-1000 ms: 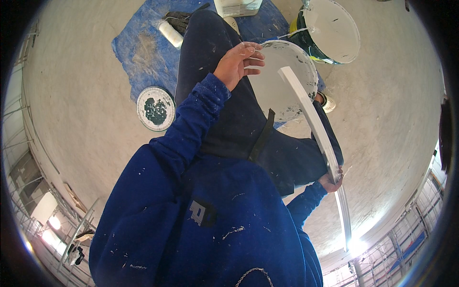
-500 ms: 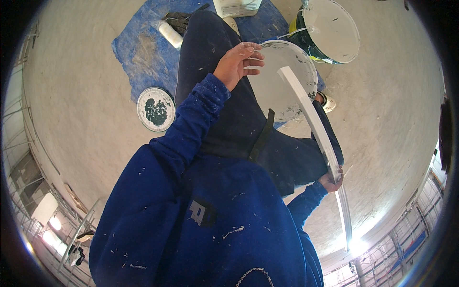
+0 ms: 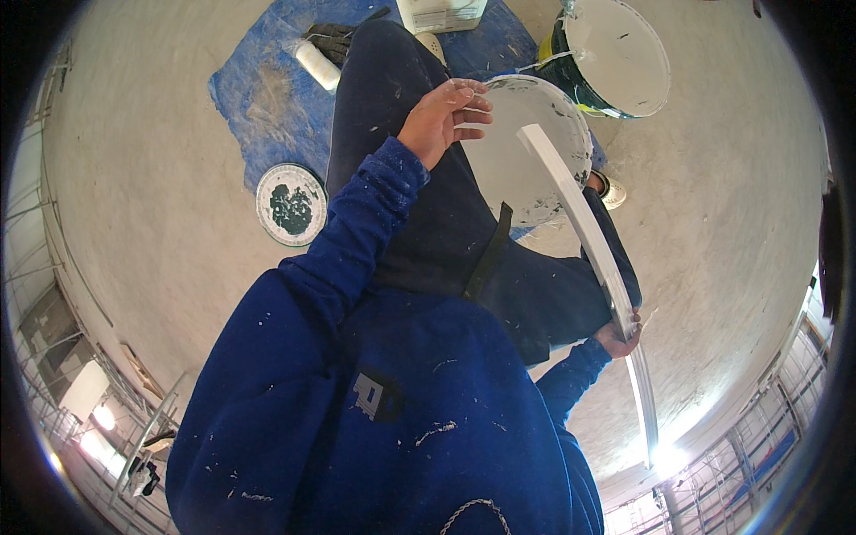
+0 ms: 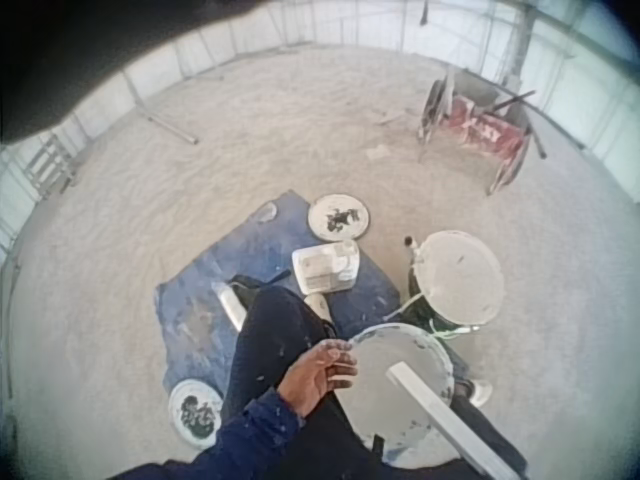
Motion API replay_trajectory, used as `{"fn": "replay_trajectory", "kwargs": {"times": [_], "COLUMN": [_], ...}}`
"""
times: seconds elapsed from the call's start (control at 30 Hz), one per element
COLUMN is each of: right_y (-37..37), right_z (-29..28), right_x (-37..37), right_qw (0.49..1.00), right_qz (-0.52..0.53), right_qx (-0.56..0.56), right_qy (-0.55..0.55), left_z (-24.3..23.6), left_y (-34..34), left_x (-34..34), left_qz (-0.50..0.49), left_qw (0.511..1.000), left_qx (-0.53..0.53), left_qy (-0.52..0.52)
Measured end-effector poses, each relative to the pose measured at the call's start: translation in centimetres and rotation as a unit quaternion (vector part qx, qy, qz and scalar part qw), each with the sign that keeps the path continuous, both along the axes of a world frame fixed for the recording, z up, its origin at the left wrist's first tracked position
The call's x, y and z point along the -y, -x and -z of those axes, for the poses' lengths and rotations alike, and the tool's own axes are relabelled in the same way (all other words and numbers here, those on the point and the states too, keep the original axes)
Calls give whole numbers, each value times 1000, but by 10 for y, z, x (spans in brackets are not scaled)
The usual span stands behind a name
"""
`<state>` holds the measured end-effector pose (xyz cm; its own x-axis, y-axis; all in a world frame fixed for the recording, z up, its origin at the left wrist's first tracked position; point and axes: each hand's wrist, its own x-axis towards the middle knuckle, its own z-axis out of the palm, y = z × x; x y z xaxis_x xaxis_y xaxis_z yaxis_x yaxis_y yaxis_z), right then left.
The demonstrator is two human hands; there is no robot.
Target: The person pours white paint from a large bucket into a smaller bucket, then uses a long metal rod to stir the contents. They add a liquid from a white plastic jug and continue mixing the paint thoroughly.
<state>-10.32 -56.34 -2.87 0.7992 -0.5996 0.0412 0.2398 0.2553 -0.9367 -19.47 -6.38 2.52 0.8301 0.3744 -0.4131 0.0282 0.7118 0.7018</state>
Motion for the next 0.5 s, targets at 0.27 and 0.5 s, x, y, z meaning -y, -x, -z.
{"fn": "replay_trajectory", "kwargs": {"times": [0.27,0.5], "right_y": [3,1], "right_z": [3,-12], "right_x": [5,-1], "right_qw": [997,994], "right_qz": [-47,-76], "right_qx": [17,-83], "right_qy": [62,-15], "left_z": [-8,-13], "left_y": [0,-30], "left_x": [0,-30], "left_qz": [1,227], "left_qw": [1000,922], "left_qx": [-15,-23], "left_qy": [18,-313]}}
